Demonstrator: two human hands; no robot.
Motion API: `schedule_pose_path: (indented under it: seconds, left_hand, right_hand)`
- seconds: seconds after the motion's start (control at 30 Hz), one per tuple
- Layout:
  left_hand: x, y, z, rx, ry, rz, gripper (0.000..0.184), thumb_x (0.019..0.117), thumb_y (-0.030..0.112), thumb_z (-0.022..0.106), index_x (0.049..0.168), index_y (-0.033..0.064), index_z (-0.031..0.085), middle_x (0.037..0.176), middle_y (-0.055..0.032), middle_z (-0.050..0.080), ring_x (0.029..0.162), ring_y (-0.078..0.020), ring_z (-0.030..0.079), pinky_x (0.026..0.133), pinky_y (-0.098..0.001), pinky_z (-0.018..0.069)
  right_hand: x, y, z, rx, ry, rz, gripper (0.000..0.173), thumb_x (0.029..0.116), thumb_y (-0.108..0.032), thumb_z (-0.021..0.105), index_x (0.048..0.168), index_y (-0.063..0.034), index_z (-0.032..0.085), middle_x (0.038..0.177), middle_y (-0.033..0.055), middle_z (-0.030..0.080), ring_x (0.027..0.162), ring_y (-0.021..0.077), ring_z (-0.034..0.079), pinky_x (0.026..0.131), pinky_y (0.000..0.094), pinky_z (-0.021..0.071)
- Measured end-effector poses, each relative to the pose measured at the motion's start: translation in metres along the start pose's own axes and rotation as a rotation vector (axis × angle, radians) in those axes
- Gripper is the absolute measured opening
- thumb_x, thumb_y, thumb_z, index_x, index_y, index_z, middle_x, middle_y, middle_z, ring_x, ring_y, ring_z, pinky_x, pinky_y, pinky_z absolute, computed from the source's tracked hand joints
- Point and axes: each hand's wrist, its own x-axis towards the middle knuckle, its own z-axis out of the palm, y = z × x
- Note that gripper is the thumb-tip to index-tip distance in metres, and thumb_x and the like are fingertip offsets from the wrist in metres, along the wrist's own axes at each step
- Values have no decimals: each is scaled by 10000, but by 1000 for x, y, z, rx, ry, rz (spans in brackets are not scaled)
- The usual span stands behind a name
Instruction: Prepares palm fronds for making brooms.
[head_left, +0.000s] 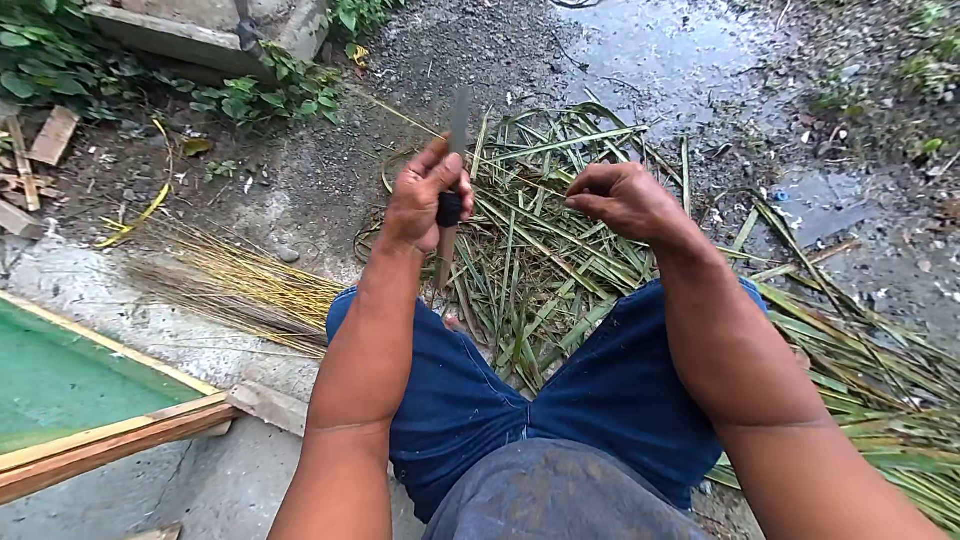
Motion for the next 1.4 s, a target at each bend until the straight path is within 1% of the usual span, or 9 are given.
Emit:
schedule_pose_path:
  seconds: [0.13, 0.43, 0.63, 0.7, 0.9, 1.1, 1.2, 1.3, 1.4]
  left_hand:
    - [-1, 14, -19, -32, 84, 117, 323, 1086, 166, 406, 1388, 158, 522, 682, 39, 609, 554, -101, 624, 509, -253, 572]
    - [-8, 34, -47, -58, 195, 238, 323, 1101, 174, 352, 1377, 172, 521, 667, 34, 605, 547, -111, 620, 505, -266, 568]
    - [-13, 43, -72, -74, 282, 313, 323, 1114, 192, 345, 1382, 194, 523, 674, 38, 581, 551, -119, 607, 508, -277, 561]
    - [-14, 44, -81, -76, 303, 330, 297, 1117, 206, 353, 1353, 196, 533, 680, 40, 586, 549, -116, 607, 505, -274, 562]
    - [-11, 43, -92, -59, 335, 337, 323, 1108, 192, 377, 1402, 158, 507, 698, 17, 607, 558, -131, 624, 502, -287, 572]
    - [-10, 50, -114, -115, 547, 326, 321, 1129, 314, 370, 1405, 215, 499, 745, 36, 569, 580, -100, 593, 508, -249, 541]
    - [-8, 38, -88, -31, 464, 237, 332, 1128, 349, 333, 1342, 213, 548, 696, 67, 571, 558, -78, 587, 511, -244, 542]
    - [-7, 23, -46, 154, 247, 123, 322, 1104, 290, 342, 1314, 156, 546, 657, 90, 581, 549, -61, 599, 523, -246, 561]
    - [-6, 2, 3, 214, 68, -22, 354, 1085, 186, 420, 1410, 65, 491, 690, 38, 597, 557, -80, 610, 523, -256, 567]
  right_hand:
    - [-2, 4, -9, -20, 8, -9, 98, 980, -152, 652, 985, -93, 731, 773, -26, 652, 634, 20, 552, 620, 243, 490]
    - [-7, 13, -25, -46, 9, 1, 121, 973, -180, 647, 969, -98, 736, 751, -24, 643, 619, 33, 542, 603, 272, 483]
    - [-12, 19, -38, -36, 14, 19, 120, 963, -174, 640, 968, -95, 730, 755, -29, 644, 617, 28, 547, 593, 256, 487]
    - [-14, 19, -44, -49, 17, 28, 110, 964, -171, 642, 961, -103, 729, 764, -40, 651, 621, 12, 542, 595, 240, 479]
    - [-18, 20, -54, -41, -4, 21, 103, 947, -184, 647, 937, -121, 727, 758, -62, 651, 606, -4, 531, 580, 222, 463]
    - [-25, 29, -68, -88, 113, 103, 130, 946, -197, 641, 945, -102, 730, 732, -39, 629, 595, 25, 511, 572, 268, 455]
    - [-19, 26, -56, -66, 156, 169, 162, 976, -161, 615, 1032, -58, 727, 773, 10, 632, 617, 61, 522, 602, 305, 479]
    - [-10, 18, -38, -23, 157, 175, 196, 995, -145, 586, 1082, -39, 725, 806, 38, 658, 633, 78, 562, 621, 321, 516]
    - [-1, 6, -17, 28, 109, 126, 174, 993, -136, 600, 1054, -36, 729, 786, 32, 669, 606, 69, 571, 600, 301, 522]
